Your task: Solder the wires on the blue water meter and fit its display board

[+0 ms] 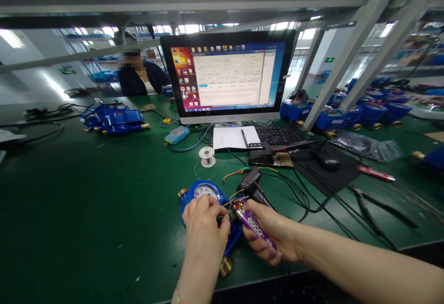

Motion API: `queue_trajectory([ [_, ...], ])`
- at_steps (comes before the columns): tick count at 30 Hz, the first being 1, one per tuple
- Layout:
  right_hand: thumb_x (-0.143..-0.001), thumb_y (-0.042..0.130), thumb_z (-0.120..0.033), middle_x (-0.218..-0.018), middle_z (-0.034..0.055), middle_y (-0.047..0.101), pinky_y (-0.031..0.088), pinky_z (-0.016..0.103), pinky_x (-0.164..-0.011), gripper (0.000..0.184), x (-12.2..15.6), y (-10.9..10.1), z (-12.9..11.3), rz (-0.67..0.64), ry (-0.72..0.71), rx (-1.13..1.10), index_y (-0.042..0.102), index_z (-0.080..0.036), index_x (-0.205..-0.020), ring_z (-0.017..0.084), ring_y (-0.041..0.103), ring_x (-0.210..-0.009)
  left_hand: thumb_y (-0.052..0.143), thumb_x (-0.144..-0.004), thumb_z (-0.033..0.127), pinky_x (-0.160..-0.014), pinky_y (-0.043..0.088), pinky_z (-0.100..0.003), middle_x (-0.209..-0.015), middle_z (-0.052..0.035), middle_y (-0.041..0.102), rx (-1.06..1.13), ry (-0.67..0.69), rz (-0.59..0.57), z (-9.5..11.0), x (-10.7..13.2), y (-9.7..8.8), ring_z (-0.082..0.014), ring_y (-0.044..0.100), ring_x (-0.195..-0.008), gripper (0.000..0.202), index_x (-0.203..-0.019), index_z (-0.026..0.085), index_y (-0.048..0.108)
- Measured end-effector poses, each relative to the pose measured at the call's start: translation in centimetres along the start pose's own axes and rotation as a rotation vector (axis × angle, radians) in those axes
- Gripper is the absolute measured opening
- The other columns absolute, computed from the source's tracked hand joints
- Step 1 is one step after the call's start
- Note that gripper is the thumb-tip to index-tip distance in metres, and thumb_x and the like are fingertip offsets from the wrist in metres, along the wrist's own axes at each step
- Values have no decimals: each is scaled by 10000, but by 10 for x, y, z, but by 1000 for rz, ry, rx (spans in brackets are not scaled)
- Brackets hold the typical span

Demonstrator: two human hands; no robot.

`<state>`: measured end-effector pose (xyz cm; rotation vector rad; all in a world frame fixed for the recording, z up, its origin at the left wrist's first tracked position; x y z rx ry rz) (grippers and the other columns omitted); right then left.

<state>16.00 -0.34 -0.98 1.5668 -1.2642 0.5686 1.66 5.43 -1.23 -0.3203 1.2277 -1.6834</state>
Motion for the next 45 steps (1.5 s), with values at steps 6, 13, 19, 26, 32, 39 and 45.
queue_trajectory([
  [6,-813,142,-564,-341,-33,306,158,140,-218,555,0,2,3,19,-14,-47,368,-180,-483,65,237,-245,535,-715,182,-789,340,-392,-767,-22,557,-2,-6,-9,0,1,-2,-197,475,-783,147,-626,231,641],
  [13,-822,115,-577,-339,-33,305,156,137,-220,570,-1,1,5,11,-39,-81,362,-182,-494,64,227,-248,544,-704,168,-782,347,-382,-759,-27,551,-1,-7,-14,4,-1,-2,-202,478,-794,135,-622,222,636],
  [19,-833,98,-545,-336,-32,295,153,134,-221,561,2,5,6,38,-56,-105,350,-182,-487,63,220,-247,549,-693,149,-789,351,-377,-745,-22,547,2,1,9,3,1,-1,-197,473,-790,130,-616,217,629],
  [26,-838,95,-557,-337,-32,295,153,139,-220,589,-3,3,8,15,-63,-181,350,-177,-468,65,221,-246,550,-690,149,-808,333,-398,-759,-19,546,31,-19,-20,3,0,-2,-196,468,-797,131,-613,220,629],
  [32,-849,50,-578,-340,-32,295,147,137,-220,642,-4,4,12,14,-87,-224,370,-172,-469,65,218,-244,575,-677,101,-818,326,-377,-744,-15,540,25,-33,46,9,2,-3,-190,465,-793,133,-594,197,613],
  [39,-843,54,-595,-344,-31,293,148,139,-223,659,-6,3,15,1,-98,-249,379,-169,-460,65,230,-243,595,-672,88,-812,319,-358,-732,-8,536,37,-40,57,11,2,-3,-181,462,-786,139,-582,192,612],
  [45,-853,50,-567,-335,-27,291,138,142,-223,660,-2,7,13,36,-95,-243,377,-167,-443,66,226,-236,596,-667,85,-811,313,-350,-730,-4,534,40,-39,65,10,2,-2,-177,457,-787,140,-578,193,605],
])
Point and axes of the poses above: each hand's wrist, its own x-axis away from the middle knuckle, its own y-axis out of the palm, z = x × y, the point moved 1 cm from there along -x, towards the middle knuckle
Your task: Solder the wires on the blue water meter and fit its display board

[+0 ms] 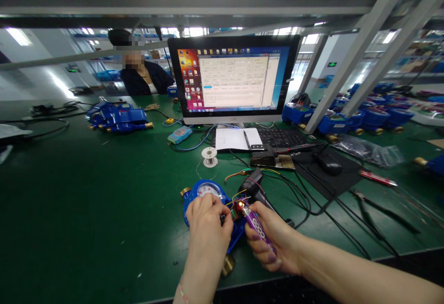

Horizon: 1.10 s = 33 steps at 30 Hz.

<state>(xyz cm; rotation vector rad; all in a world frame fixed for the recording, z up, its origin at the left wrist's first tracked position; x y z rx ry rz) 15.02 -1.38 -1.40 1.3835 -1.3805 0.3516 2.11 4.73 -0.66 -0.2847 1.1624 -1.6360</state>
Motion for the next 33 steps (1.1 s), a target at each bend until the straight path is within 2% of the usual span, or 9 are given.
queue_trajectory([
  [11,-848,71,-575,-346,-29,298,139,142,-232,639,-1,-3,-4,5,-20,10,378,-170,-461,66,225,-247,546,-692,150,-810,313,-377,-746,-10,536,9,34,-62,-9,-1,4,-187,462,-793,128,-610,218,617],
  [17,-834,102,-588,-345,-32,294,137,144,-231,618,-1,-1,-5,11,10,53,365,-172,-460,66,224,-246,570,-681,129,-808,313,-374,-743,-10,533,4,24,-31,-6,0,2,-187,458,-791,124,-597,211,611],
  [22,-809,123,-660,-333,-36,280,122,143,-233,643,1,0,-4,16,9,89,354,-174,-455,62,218,-247,585,-670,101,-810,317,-364,-732,-9,531,4,17,-7,-2,0,1,-184,456,-786,133,-589,203,610],
  [33,-825,122,-611,-333,-40,270,124,141,-232,611,2,1,-7,16,0,87,340,-176,-456,62,209,-246,586,-667,91,-808,322,-361,-728,-10,533,13,14,5,1,0,-1,-179,459,-782,137,-582,196,607],
])
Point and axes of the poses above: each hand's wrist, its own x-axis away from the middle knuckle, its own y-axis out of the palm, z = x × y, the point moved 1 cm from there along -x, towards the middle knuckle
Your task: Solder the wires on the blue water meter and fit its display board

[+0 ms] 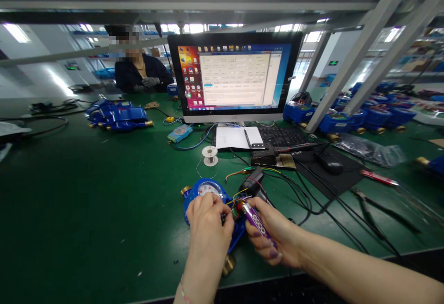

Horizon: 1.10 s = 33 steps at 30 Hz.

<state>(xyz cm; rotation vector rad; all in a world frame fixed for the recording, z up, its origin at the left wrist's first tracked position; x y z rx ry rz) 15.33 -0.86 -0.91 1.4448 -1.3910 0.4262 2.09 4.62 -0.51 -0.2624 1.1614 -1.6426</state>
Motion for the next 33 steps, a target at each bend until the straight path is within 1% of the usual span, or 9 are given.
queue_trajectory([
  [9,-837,78,-567,-331,-29,288,155,146,-223,617,-3,-2,-1,-38,9,27,347,-175,-443,70,227,-238,558,-677,103,-804,329,-362,-727,-13,535,-5,-12,-2,-1,0,0,-182,460,-780,142,-582,198,604],
  [14,-843,58,-558,-334,-31,286,157,141,-221,619,-2,-1,-2,-40,7,14,339,-173,-448,68,231,-237,553,-682,125,-783,329,-371,-744,-13,548,3,19,-50,-5,-1,2,-190,464,-786,134,-606,215,617],
  [19,-840,63,-565,-330,-31,287,153,140,-220,619,-2,-1,-2,-13,17,22,341,-173,-450,67,228,-240,557,-679,102,-792,330,-361,-743,-15,537,0,-11,-21,-3,-1,0,-184,461,-792,134,-596,197,604],
  [23,-824,108,-565,-330,-29,298,153,139,-218,585,-2,-1,-5,-34,35,82,352,-176,-462,66,227,-241,552,-679,131,-766,342,-367,-746,-19,540,-12,15,-49,-4,-1,0,-194,463,-787,114,-612,202,611],
  [26,-819,109,-550,-327,-30,295,152,139,-215,566,0,-1,-10,-28,76,150,354,-179,-469,67,231,-237,544,-671,131,-778,345,-380,-750,-22,542,-24,19,-39,-6,-1,1,-201,467,-795,106,-628,200,612],
  [30,-821,86,-540,-322,-30,287,152,142,-210,566,3,0,-16,-12,124,235,352,-182,-473,69,236,-232,552,-660,127,-795,347,-394,-759,-24,543,-31,0,-42,-4,-1,2,-208,473,-805,98,-637,199,616],
  [33,-827,76,-544,-327,-29,297,166,143,-212,563,3,0,-19,-20,143,263,354,-188,-491,71,240,-238,564,-656,108,-811,345,-384,-757,-23,538,-25,-25,-30,-1,-1,1,-205,474,-814,98,-627,190,609],
])
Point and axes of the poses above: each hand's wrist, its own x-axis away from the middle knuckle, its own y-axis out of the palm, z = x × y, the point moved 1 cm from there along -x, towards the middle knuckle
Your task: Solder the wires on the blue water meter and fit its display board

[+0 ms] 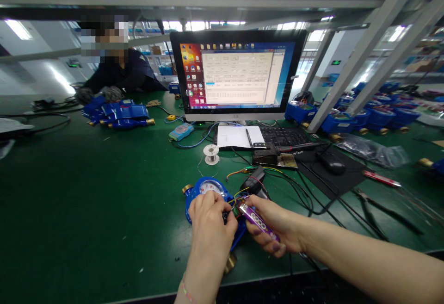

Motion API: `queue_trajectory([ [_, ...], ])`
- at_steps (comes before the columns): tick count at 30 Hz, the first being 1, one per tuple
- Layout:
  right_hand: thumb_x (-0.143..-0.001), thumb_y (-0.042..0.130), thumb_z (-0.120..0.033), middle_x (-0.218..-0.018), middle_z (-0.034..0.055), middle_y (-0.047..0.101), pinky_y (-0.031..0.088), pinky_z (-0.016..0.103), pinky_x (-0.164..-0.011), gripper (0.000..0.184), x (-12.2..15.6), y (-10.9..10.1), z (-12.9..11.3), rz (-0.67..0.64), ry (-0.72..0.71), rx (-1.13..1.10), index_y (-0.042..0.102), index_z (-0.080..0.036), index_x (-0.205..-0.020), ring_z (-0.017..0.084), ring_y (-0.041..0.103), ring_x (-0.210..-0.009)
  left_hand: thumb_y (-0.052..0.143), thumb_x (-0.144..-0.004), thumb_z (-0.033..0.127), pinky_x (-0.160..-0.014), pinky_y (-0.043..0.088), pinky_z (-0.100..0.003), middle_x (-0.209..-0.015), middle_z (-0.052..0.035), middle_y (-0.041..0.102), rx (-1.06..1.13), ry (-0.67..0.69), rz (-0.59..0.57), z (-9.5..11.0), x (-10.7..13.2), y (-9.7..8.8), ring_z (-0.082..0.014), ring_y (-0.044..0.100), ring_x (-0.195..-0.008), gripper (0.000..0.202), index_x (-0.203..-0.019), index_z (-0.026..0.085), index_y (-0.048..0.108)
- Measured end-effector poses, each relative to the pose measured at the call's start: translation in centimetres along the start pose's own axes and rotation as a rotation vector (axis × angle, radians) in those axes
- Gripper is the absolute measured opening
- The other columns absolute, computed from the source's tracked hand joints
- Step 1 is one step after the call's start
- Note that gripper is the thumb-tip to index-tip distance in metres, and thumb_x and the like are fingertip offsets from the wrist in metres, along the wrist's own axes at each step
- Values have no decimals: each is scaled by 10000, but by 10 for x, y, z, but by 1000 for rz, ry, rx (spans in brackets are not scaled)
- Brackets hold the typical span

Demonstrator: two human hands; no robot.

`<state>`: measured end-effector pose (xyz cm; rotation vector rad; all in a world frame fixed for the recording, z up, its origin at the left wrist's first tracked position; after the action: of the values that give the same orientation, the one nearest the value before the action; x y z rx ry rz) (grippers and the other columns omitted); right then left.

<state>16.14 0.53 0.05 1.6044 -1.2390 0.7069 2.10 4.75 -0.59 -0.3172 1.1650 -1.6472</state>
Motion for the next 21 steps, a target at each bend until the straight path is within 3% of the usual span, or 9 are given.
queue_trajectory([
  [17,-814,126,-547,-320,-36,280,148,140,-209,559,-1,-2,-2,-14,22,11,359,-181,-460,63,230,-227,555,-673,80,-787,345,-365,-742,-22,540,13,16,36,0,1,0,-193,466,-794,131,-608,183,603],
  [21,-813,127,-641,-325,-31,308,152,142,-209,628,-1,-3,8,-16,5,-31,376,-177,-471,65,260,-230,554,-672,84,-788,345,-362,-740,-19,539,23,11,44,0,1,0,-190,466,-784,133,-604,187,601],
])
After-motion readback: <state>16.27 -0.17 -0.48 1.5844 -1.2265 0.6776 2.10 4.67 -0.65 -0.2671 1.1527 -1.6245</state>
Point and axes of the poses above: each hand's wrist, its own x-axis away from the middle knuckle, its own y-axis out of the palm, z = x × y, the point moved 1 cm from there along -x, towards the middle knuckle
